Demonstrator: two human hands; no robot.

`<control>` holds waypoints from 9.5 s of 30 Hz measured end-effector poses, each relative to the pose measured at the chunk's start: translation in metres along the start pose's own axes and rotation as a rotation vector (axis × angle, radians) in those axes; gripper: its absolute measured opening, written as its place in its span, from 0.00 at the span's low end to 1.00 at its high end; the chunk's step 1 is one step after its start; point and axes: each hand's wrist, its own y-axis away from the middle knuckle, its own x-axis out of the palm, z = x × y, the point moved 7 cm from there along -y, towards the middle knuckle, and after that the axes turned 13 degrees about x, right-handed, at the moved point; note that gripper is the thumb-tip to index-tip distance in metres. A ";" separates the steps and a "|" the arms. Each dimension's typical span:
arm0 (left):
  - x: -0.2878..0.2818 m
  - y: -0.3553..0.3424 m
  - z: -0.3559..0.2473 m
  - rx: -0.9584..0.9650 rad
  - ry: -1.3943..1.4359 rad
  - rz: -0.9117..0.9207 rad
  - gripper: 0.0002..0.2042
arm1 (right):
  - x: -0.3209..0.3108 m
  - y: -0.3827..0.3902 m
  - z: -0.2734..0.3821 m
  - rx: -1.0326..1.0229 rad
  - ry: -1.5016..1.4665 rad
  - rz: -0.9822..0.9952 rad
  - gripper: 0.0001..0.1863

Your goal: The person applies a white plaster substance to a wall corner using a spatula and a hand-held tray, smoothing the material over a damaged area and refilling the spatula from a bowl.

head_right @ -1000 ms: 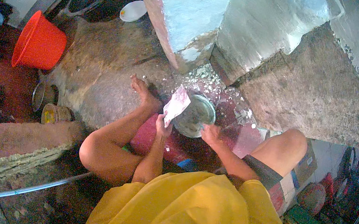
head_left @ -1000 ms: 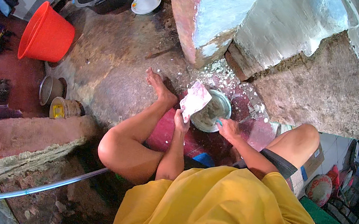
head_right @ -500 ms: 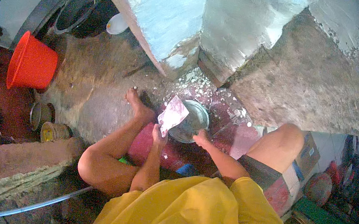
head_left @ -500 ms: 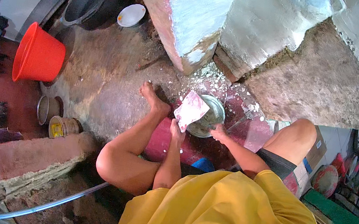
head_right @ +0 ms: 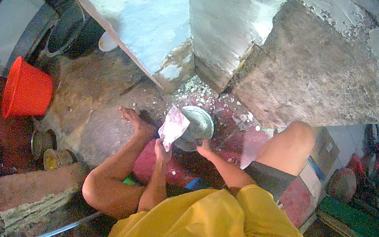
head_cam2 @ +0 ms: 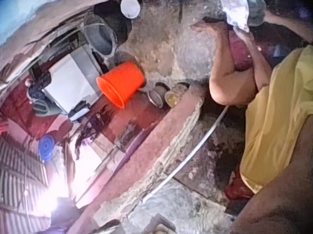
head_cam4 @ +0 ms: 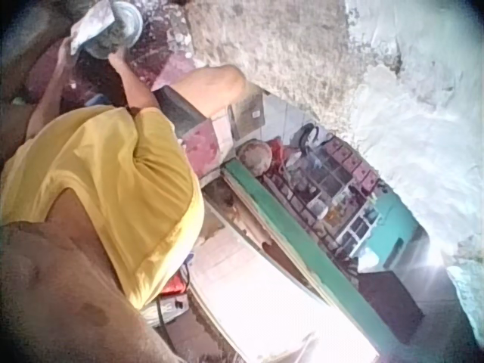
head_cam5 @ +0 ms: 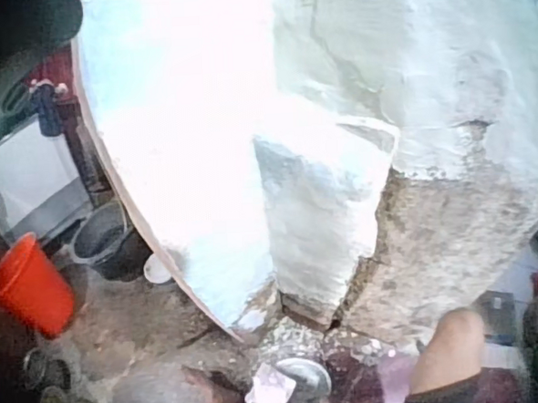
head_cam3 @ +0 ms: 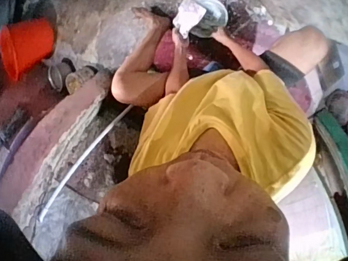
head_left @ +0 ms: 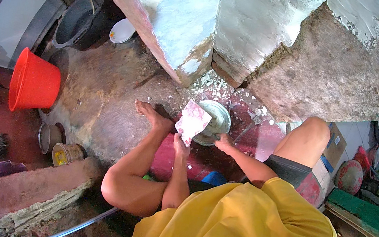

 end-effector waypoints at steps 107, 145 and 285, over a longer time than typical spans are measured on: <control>0.243 0.154 -0.184 -0.156 -0.260 0.512 0.33 | -0.228 0.235 0.236 -1.375 0.149 -0.355 0.20; 0.225 0.157 -0.203 -0.128 -0.382 0.529 0.35 | -0.202 0.178 0.219 -0.496 -0.122 0.727 0.19; 0.274 0.149 -0.127 -0.109 -0.128 0.550 0.14 | -0.332 0.258 0.271 -0.776 0.828 0.054 0.22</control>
